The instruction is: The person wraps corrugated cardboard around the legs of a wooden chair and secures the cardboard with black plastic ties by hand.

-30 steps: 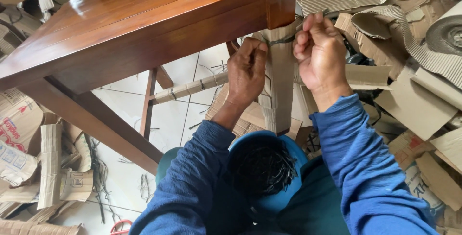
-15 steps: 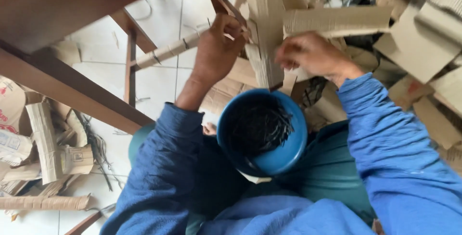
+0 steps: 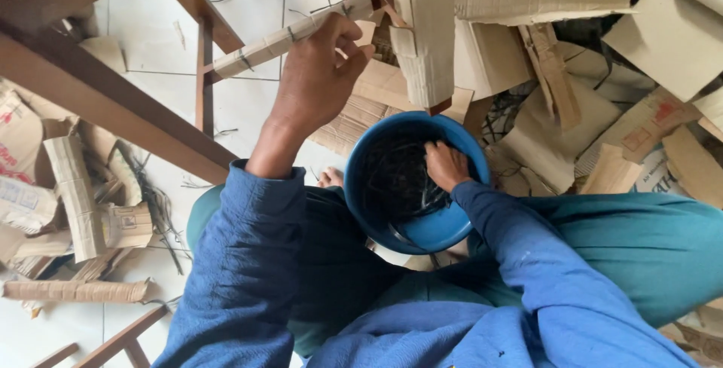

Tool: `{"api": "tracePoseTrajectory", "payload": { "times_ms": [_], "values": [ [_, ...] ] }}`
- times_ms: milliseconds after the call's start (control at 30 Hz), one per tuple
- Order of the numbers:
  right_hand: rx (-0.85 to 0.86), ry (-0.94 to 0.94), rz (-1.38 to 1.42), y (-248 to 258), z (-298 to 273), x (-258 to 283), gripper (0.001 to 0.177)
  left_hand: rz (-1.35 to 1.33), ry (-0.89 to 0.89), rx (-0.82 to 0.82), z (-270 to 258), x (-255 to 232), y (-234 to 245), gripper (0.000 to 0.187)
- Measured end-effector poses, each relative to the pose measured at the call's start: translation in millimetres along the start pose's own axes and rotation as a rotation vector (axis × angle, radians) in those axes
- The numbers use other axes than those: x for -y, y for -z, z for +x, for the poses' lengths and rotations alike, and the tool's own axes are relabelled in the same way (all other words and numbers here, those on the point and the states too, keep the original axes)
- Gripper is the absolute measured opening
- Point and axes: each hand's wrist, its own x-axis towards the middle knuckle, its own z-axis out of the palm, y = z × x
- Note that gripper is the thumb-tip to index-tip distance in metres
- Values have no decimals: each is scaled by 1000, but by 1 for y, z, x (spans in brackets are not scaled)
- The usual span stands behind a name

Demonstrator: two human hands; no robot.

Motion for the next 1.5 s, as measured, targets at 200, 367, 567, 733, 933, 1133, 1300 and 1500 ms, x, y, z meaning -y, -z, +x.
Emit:
{"api": "tracePoseTrajectory", "payload": {
  "times_ms": [200, 367, 567, 733, 933, 1133, 1300, 1500],
  "values": [
    [-26, 166, 18, 39, 7, 5, 24, 2, 14, 19, -7, -4, 1, 19],
    [144, 197, 113, 179, -24, 58, 31, -13, 123, 144, -13, -1, -19, 20],
    [171, 233, 168, 241, -38, 59, 29, -146, 245, 630, -15, -27, -53, 42],
    [183, 112, 689, 296, -46, 48, 28, -437, 236, 436, -1, -13, -67, 41],
    [57, 303, 1700, 322, -22, -18, 27, -699, 184, 199, 21, -13, -41, 27],
    [-431, 127, 1835, 369, 0, -46, 27, -659, 262, -21, 42, 23, -49, 24],
    [-1030, -263, 1596, 380, 11, -29, 32, -840, 606, -216, 57, 29, -47, 17],
    [-533, -243, 999, 320, 44, 8, 10, -584, 619, -186, 49, 28, -63, 20]
  ]
}}
